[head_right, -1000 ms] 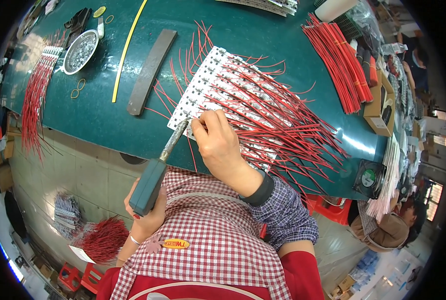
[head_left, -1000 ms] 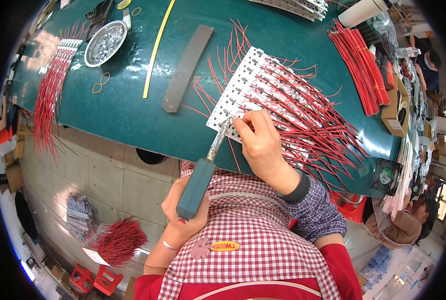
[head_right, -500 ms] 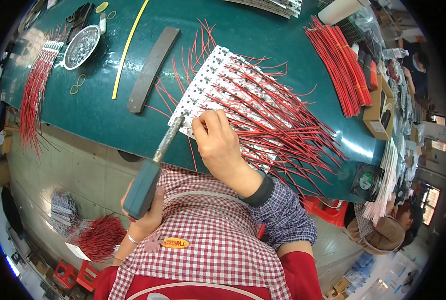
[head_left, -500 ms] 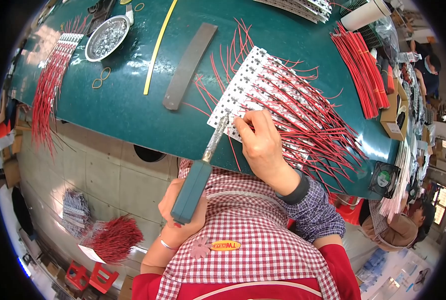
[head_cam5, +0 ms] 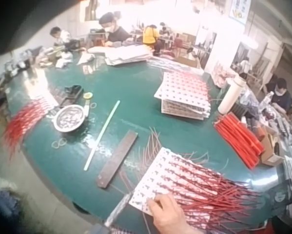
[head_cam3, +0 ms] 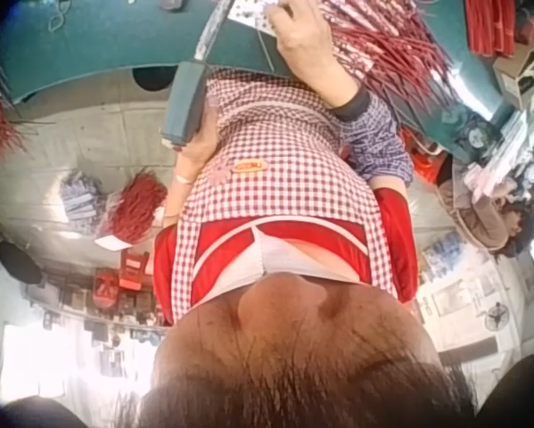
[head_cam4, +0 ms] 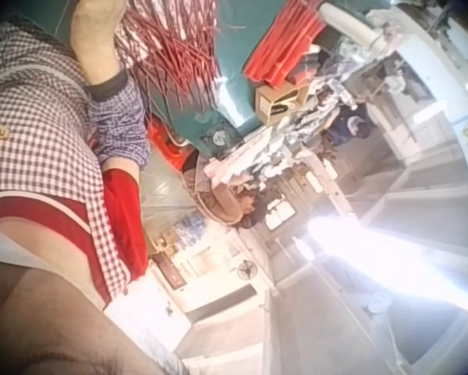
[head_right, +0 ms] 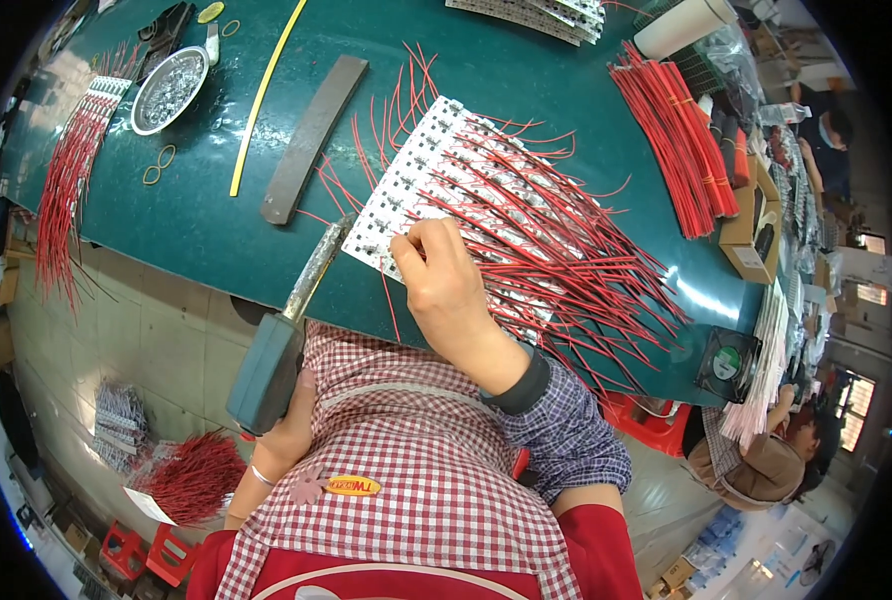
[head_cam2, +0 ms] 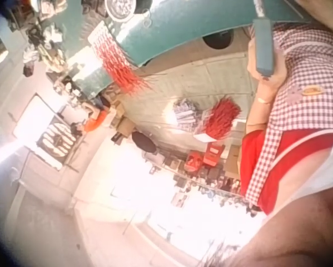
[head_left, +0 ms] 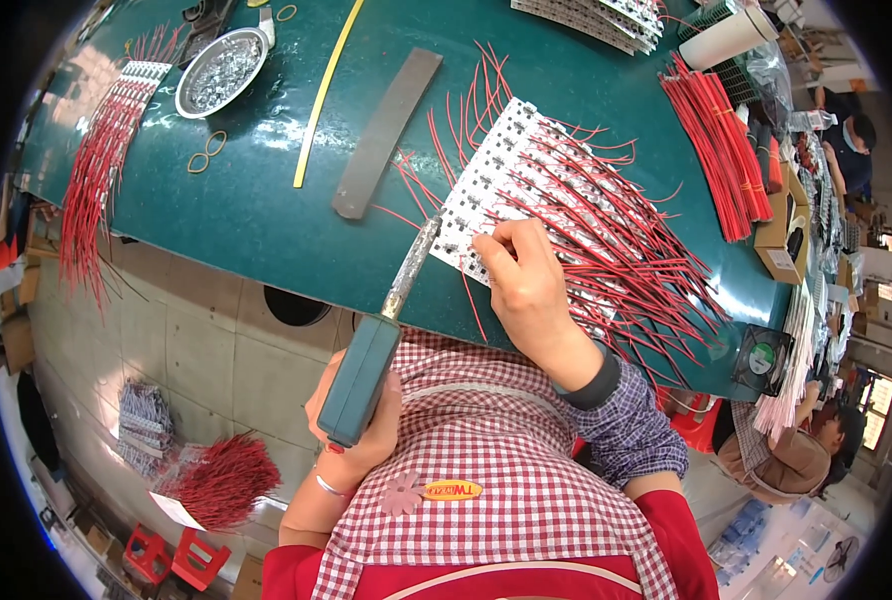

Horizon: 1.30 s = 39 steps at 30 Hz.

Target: The person solders red wires onto LED circuit boards using a soldering gun.

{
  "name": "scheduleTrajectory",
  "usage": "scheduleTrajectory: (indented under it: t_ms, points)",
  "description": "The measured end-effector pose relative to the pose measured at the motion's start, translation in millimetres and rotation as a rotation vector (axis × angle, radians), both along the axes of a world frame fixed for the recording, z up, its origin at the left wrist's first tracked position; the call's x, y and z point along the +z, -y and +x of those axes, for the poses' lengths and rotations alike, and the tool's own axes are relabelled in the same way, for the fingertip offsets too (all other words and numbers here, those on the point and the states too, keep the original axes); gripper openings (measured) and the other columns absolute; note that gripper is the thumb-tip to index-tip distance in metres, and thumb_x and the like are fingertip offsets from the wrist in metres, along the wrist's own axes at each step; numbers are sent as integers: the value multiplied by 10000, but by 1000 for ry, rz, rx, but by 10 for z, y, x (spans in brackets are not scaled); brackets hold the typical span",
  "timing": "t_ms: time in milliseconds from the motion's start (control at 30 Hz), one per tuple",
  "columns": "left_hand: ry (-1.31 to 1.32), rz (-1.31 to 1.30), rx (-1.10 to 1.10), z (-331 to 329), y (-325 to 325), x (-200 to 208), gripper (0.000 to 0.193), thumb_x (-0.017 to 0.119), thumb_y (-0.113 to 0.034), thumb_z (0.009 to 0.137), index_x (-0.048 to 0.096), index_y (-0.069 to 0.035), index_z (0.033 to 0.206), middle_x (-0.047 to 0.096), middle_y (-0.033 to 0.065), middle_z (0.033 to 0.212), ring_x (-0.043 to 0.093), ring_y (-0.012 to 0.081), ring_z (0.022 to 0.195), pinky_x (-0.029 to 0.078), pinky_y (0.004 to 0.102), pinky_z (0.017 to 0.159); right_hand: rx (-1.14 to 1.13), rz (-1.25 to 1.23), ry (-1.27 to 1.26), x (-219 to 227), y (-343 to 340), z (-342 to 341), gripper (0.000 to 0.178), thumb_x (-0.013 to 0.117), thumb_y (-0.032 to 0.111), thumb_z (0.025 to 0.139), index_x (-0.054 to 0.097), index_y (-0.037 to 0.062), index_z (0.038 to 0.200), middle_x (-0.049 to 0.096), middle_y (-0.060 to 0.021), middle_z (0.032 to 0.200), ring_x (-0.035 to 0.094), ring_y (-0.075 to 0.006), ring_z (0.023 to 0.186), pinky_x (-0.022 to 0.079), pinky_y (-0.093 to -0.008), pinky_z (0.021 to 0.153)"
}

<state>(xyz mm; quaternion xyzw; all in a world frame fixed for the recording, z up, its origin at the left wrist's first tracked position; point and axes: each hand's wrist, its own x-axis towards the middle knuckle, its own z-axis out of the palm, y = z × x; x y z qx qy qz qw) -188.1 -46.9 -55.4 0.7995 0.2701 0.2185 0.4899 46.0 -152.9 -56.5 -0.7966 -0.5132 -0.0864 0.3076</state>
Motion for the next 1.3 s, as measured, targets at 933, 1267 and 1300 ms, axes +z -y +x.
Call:
scheduleTrajectory:
  t_ms: [933,1267,1300]
  points:
    - [97,46,88,5,-168,-62,241,729,48,791,683,61,1027,688,183,964,697,291,762,553,334,670,-186,66,-171,-40,-302,-174,153,788,37,760,686,42,874,570,-72,830,618,-249,623,492,-367,522]
    - [63,14,97,-33,-146,-24,230,723,50,792,682,61,1018,686,182,962,697,293,765,552,333,672,-52,165,-327,72,-83,-71,330,754,-91,728,704,35,1029,574,-99,967,633,-247,742,540,-339,627]
    - [63,13,97,-34,-141,-22,230,723,50,792,682,61,1018,686,182,962,697,293,765,552,333,672,-33,175,-295,82,-11,-49,365,741,-105,736,710,41,1069,573,-95,959,623,-238,748,532,-329,632]
